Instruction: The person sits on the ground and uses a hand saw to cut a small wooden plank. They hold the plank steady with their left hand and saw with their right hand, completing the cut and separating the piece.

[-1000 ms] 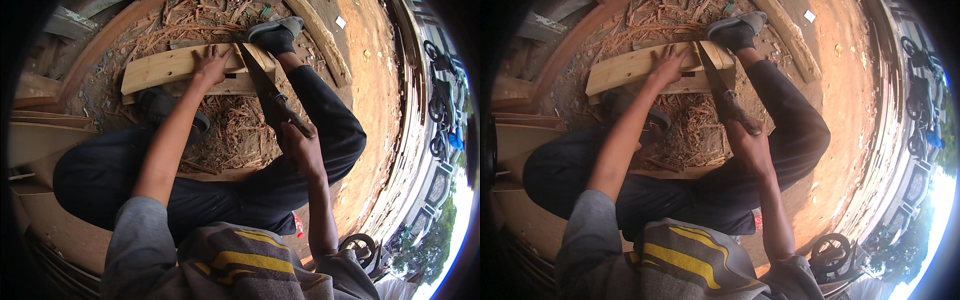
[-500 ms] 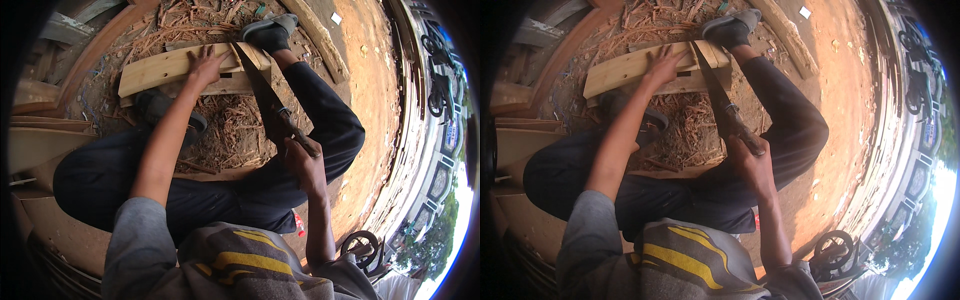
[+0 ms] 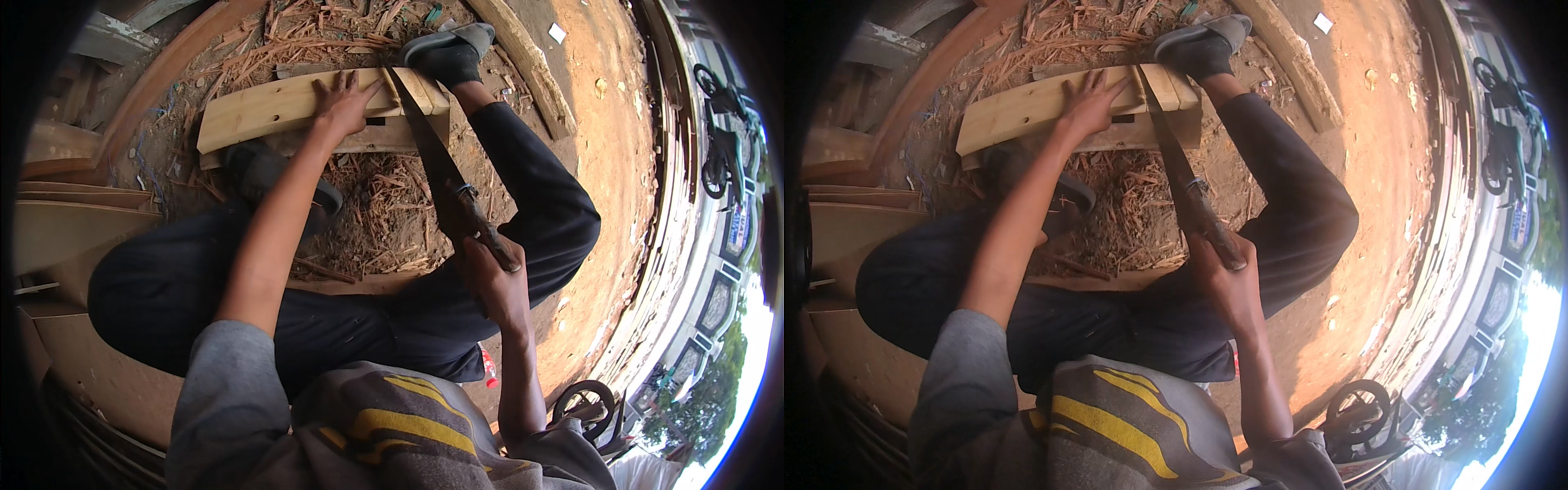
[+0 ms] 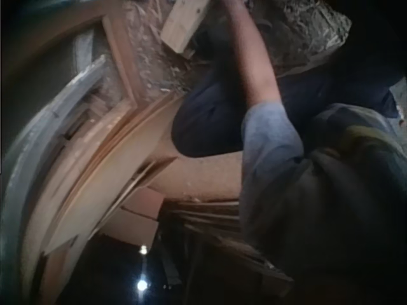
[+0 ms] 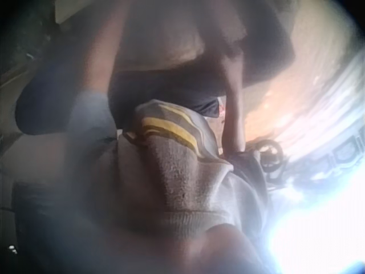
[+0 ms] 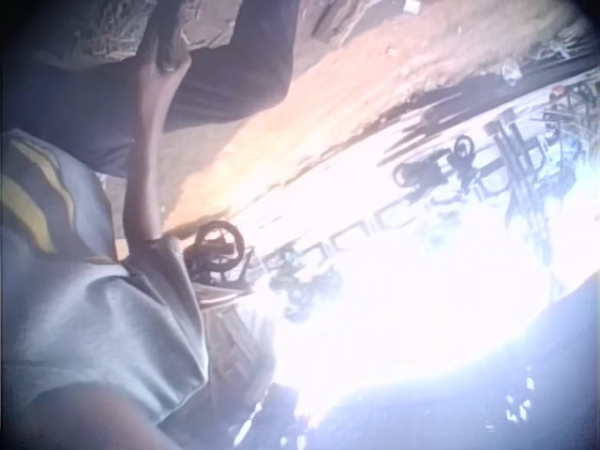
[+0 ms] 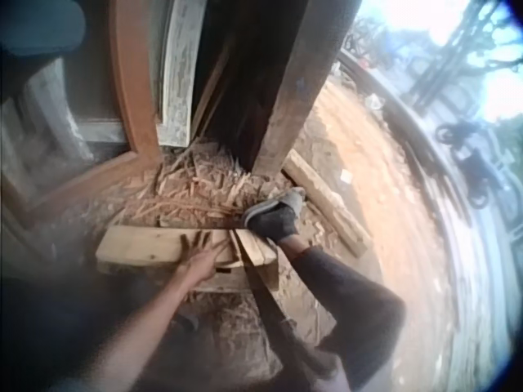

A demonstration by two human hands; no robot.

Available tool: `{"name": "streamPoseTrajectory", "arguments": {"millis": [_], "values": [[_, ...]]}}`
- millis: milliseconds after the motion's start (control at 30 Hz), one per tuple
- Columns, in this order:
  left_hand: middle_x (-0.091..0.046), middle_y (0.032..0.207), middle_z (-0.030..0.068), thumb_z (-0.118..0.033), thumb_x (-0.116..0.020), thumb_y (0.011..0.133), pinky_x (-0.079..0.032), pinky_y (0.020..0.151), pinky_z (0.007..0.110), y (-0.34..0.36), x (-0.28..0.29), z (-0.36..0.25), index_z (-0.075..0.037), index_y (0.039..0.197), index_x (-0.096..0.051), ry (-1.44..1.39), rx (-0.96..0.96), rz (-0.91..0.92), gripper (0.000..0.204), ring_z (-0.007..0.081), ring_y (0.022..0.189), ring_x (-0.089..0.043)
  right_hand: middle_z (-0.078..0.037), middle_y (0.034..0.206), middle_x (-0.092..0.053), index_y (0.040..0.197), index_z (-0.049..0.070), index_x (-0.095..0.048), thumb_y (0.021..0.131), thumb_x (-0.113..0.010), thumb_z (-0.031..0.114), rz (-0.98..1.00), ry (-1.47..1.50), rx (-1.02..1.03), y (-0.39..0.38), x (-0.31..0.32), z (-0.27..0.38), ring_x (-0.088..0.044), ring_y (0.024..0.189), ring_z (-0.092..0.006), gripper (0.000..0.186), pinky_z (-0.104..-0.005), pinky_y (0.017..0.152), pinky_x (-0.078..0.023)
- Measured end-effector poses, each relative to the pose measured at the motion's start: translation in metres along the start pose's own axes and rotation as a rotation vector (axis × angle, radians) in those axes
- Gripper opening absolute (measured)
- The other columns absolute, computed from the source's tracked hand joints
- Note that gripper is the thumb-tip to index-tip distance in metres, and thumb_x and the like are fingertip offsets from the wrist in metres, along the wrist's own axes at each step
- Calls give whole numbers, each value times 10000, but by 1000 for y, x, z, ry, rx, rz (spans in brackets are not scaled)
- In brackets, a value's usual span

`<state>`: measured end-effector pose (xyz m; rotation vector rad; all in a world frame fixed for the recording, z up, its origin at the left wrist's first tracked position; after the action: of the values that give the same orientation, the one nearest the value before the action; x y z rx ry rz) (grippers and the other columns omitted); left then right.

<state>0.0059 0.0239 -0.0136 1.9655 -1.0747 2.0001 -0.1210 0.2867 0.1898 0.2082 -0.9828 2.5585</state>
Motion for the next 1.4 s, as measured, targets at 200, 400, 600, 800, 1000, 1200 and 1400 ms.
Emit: {"name": "streamPoseTrajectory", "arguments": {"millis": [200, 400, 600, 800, 1000, 1200, 1400], "values": [[-154, 1552, 129, -175, -684, 765, -128, 1038, 744, 2, -1, -1, -345, 1482, -189, 2, -13, 15, 888, 354, 1425, -146, 27, 563, -497, 752, 43, -576, 876, -583, 190, 0, -52, 36, 43, -13, 9, -440, 465, -41, 192, -221, 420, -326], [-177, 1539, 147, -119, -643, 749, -171, 1041, 730, 0, 5, -1, -299, 1477, -216, 5, -3, -19, 863, 355, 1423, -146, 27, 579, -479, 727, -9, -556, 846, -575, 203, 4, -32, 26, 11, 2, 2, -443, 542, -50, 243, -249, 477, -349], [-173, 1546, 125, -134, -639, 772, -152, 1052, 724, 0, 2, -4, -237, 1491, -190, -15, -8, 1, 854, 332, 1426, -152, 33, 565, -459, 718, -12, -543, 869, -568, 211, 11, -21, 22, 46, -19, 6, -420, 528, -48, 271, -253, 470, -337], [-166, 1553, 99, -176, -656, 786, -136, 1059, 721, 6, -2, 4, -175, 1491, -192, 27, 12, 2, 844, 326, 1428, -148, 33, 564, -458, 728, -9, -556, 866, -561, 194, 9, -47, 21, 16, -4, 3, -424, 540, -45, 245, -258, 476, -344], [-180, 1547, 106, -125, -641, 752, -172, 1049, 721, 2, -3, 0, -165, 1476, -229, -3, 0, -9, 834, 328, 1423, -161, 20, 530, -487, 674, 43, -536, 875, -571, 222, -15, -69, 32, 46, -14, 15, -421, 419, -47, 271, -231, 383, -308], [-181, 1545, 111, -109, -641, 728, -184, 1044, 721, 5, -2, 4, -164, 1476, -228, 5, 7, -24, 857, 328, 1422, -160, 26, 535, -471, 697, 50, -542, 878, -574, 229, -9, -83, 66, 20, -3, -6, -415, 440, -43, 256, -227, 402, -313], [-170, 1547, 117, -103, -629, 737, -181, 1048, 717, 2, -1, -2, -163, 1482, -214, 11, 0, -4, 855, 331, 1426, -141, 29, 558, -487, 712, 50, -545, 876, -580, 234, -1, -14, 29, 42, -13, 5, -428, 458, -37, 249, -216, 413, -309]]}}
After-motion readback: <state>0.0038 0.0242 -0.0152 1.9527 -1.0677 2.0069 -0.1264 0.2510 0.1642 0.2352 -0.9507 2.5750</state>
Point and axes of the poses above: each hand's wrist, its own y-axis towards the middle knuckle, its own x-axis out of the back of the hand, z = x × y, the point moved 4 cm from there along y, towards the middle knuckle
